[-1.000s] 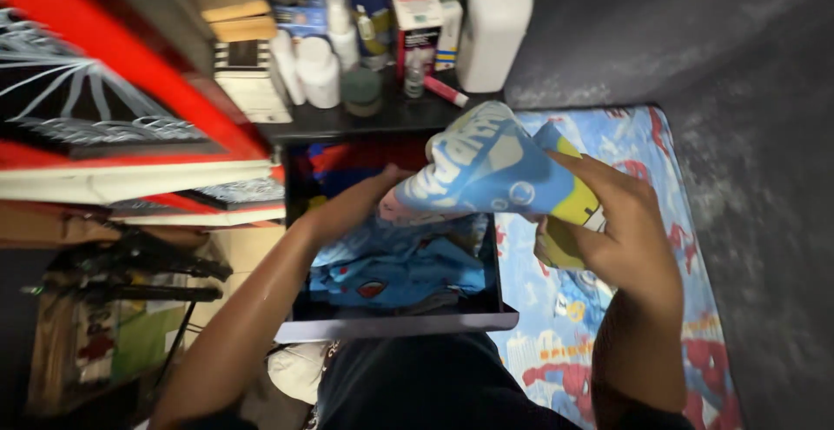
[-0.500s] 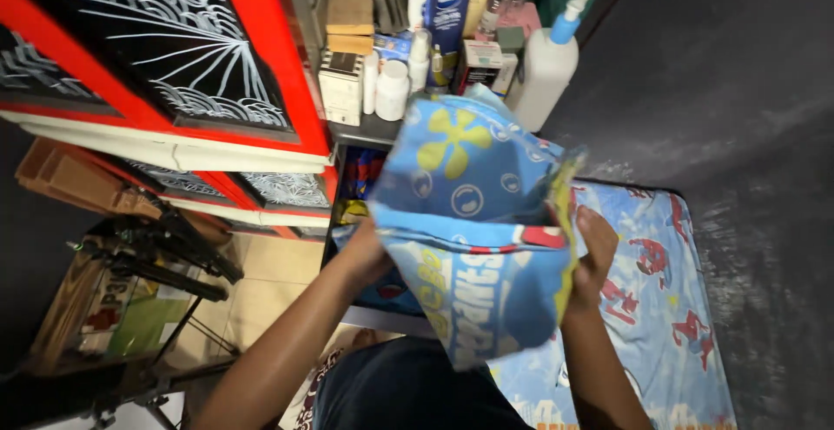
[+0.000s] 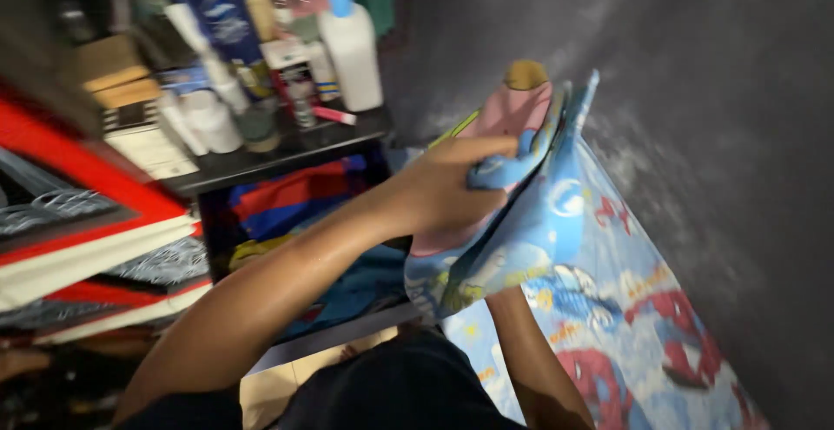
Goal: The person looks through a drawer containing clothes, moves several items around, and eventually places a folded piece of clothing into a pillowcase.
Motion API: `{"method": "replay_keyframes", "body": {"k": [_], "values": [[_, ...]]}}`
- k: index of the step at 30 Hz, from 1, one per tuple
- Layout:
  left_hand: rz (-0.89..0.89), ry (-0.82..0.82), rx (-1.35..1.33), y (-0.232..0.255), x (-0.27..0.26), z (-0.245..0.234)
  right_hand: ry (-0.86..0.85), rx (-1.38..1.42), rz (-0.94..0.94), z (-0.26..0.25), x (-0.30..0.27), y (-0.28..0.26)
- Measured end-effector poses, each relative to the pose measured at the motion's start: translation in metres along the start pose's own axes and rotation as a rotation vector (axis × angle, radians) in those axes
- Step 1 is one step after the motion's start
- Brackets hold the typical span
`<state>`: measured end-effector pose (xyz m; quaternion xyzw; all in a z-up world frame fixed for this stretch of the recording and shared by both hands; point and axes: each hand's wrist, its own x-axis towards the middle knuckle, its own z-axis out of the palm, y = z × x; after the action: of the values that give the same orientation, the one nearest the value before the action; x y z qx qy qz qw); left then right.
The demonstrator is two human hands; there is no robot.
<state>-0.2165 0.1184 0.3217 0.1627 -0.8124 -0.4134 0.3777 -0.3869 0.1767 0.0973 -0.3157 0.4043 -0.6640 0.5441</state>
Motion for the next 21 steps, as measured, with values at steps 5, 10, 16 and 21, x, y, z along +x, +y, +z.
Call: {"method": "replay_keyframes", "body": {"k": [5,10,16,21], "values": [[-0.101,0.006,-0.035,0.003,0.021,0.024,0.206,-0.012,-0.254,-0.022,-0.022,-0.022],[-0.209,0.286,-0.268,-0.021,0.007,0.008,0.169,-0.131,-0.313,-0.033,-0.048,-0.031],[-0.452,0.557,-0.532,-0.047,-0.02,-0.03,0.273,-0.186,-0.381,-0.047,-0.057,-0.022],[-0.503,0.648,-0.533,-0.065,-0.049,-0.048,0.536,0.064,-0.197,-0.057,-0.037,-0.006]]}}
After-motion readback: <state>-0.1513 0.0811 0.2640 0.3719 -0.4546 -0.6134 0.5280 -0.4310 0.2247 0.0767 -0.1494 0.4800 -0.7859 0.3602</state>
